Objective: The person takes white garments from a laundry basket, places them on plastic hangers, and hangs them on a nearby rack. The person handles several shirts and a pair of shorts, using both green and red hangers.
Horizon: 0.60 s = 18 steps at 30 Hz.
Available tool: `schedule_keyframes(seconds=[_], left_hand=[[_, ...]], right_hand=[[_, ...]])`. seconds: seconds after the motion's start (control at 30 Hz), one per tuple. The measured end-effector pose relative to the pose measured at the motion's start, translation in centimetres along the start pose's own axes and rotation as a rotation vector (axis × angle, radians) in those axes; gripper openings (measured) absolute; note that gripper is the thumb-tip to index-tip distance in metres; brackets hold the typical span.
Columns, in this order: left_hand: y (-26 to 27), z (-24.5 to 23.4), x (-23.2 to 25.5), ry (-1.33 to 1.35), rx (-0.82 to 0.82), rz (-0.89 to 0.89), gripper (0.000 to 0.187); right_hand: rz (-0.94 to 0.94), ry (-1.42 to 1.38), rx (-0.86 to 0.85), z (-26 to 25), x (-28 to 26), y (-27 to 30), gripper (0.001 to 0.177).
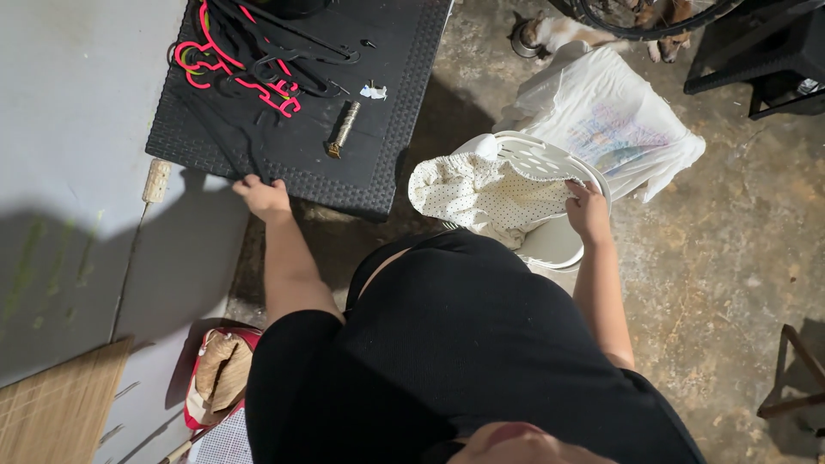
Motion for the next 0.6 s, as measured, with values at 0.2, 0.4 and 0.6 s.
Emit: schedule_keyframes(seconds=[0.2,0.4,0.6], left_hand=[[-0.6,-2.2,0.1,0.312,0.289,0.07,0.023],[6.8,-10.7,10.2,0.837,-0.097,0.363,0.032],[15.6,-18.8,21.8,0.52,-0.698,0.956,0.023]], right_hand=[[-0.016,-0.052,0.061,-1.4,-2.0,-0.8,0.047],[-0.056,0.011,0.129,-4.7,-6.3,-2.5,0.05],[-0.159,-0.059,0.152,-7.3,-12.3,-3.6,0.052]])
Point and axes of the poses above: each hand's wrist, its own y-axis away from the middle knuckle, its own z-axis out of the palm, x = y × z, the point moved 1 cm from there along -y, towards the middle knuckle, and after that the axes turned 4 degrees about -y, right-handed, at the moved point
